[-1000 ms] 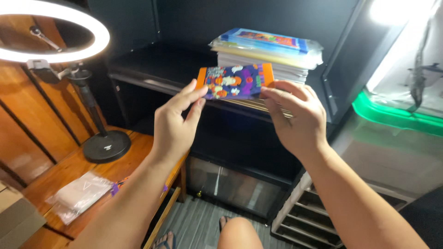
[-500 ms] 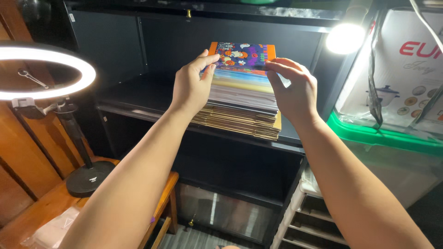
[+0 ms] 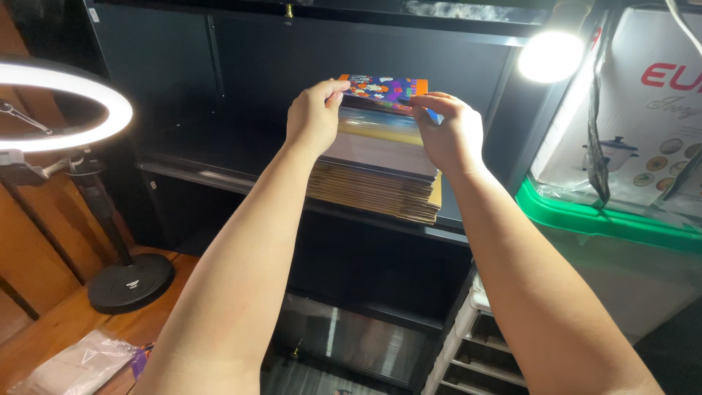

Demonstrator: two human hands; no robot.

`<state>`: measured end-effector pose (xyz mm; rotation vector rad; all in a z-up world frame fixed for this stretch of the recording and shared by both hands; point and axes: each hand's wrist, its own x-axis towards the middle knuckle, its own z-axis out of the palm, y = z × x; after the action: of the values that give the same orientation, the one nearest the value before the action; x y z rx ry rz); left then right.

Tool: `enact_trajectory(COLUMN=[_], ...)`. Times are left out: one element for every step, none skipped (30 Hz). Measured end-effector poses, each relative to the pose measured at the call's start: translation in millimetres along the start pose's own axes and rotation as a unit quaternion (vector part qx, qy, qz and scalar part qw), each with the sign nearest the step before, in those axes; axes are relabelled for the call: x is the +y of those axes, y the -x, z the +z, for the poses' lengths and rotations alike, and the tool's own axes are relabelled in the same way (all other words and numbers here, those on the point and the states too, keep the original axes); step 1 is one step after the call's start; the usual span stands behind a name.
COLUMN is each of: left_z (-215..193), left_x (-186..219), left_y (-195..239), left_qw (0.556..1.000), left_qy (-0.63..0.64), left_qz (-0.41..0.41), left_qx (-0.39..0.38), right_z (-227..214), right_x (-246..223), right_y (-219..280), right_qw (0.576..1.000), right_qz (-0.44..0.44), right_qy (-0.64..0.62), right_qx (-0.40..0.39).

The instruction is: The person sits on the floor and organizes stationery items. They pick up plastic sleeves and small colorful packages from a wooden bench, then place them onto a stack on a black shelf. The person repeats this process for several items, stacking them neatly.

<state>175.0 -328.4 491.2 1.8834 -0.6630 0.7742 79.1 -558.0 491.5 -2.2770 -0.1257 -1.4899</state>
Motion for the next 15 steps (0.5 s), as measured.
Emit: enact_trajectory(left_z=[2, 4, 5, 9, 12, 15, 15, 15, 16, 17, 17, 16, 15, 12, 9], left_x=[-1, -2, -3, -6, -9, -12, -13, -14, -15, -15, -16, -17, -12, -8, -4], left_y=[-1, -1, -2, -4, -6, -9, -12, -14, -16, -17, -18, -19, -17, -15, -13], left_qw=[1.000, 1.000, 0.998, 0.998, 0.995, 0.991, 0.991, 0.985, 0.979, 0.979, 0.977, 0.976, 0.975, 0.976, 0.976], left_qy=[0.000, -0.030, -0.059, -0.059, -0.092, -0.126, -0.126, -0.159, -0.192, -0.192, -0.198, -0.204, -0.204, -0.200, -0.196], left_qz=[-0.001, 0.000, 0.001, 0.000, -0.006, -0.010, -0.010, -0.012, -0.014, -0.013, -0.017, -0.022, -0.022, -0.020, -0.018], left_qx=[-0.001, -0.011, -0.021, -0.022, -0.035, -0.048, -0.049, -0.058, -0.067, -0.069, -0.074, -0.078, -0.080, -0.084, -0.088], right_z=[-1, -2, -3, -4, -5, -6, -6, -7, -7, -7, -7, -5, -9, -11, -14], right_x=[-1, -2, -3, -3, -4, -5, -7, -7, -8, -6, -4, -4, -6, -10, -14], right_y=[0, 1, 1, 1, 1, 1, 1, 1, 1, 1, 0, 0, 1, 1, 2], right_qw=[1.000, 0.999, 0.998, 0.998, 0.996, 0.994, 0.994, 0.992, 0.990, 0.989, 0.988, 0.987, 0.987, 0.985, 0.984], right_qz=[0.001, 0.026, 0.050, 0.051, 0.066, 0.080, 0.081, 0.095, 0.109, 0.111, 0.116, 0.120, 0.121, 0.124, 0.127], right_qy=[0.000, 0.010, 0.020, 0.020, 0.023, 0.026, 0.026, 0.030, 0.033, 0.034, 0.036, 0.038, 0.038, 0.037, 0.035], right_qx=[-0.001, -0.019, -0.037, -0.038, -0.051, -0.063, -0.063, -0.075, -0.088, -0.087, -0.093, -0.100, -0.100, -0.110, -0.119])
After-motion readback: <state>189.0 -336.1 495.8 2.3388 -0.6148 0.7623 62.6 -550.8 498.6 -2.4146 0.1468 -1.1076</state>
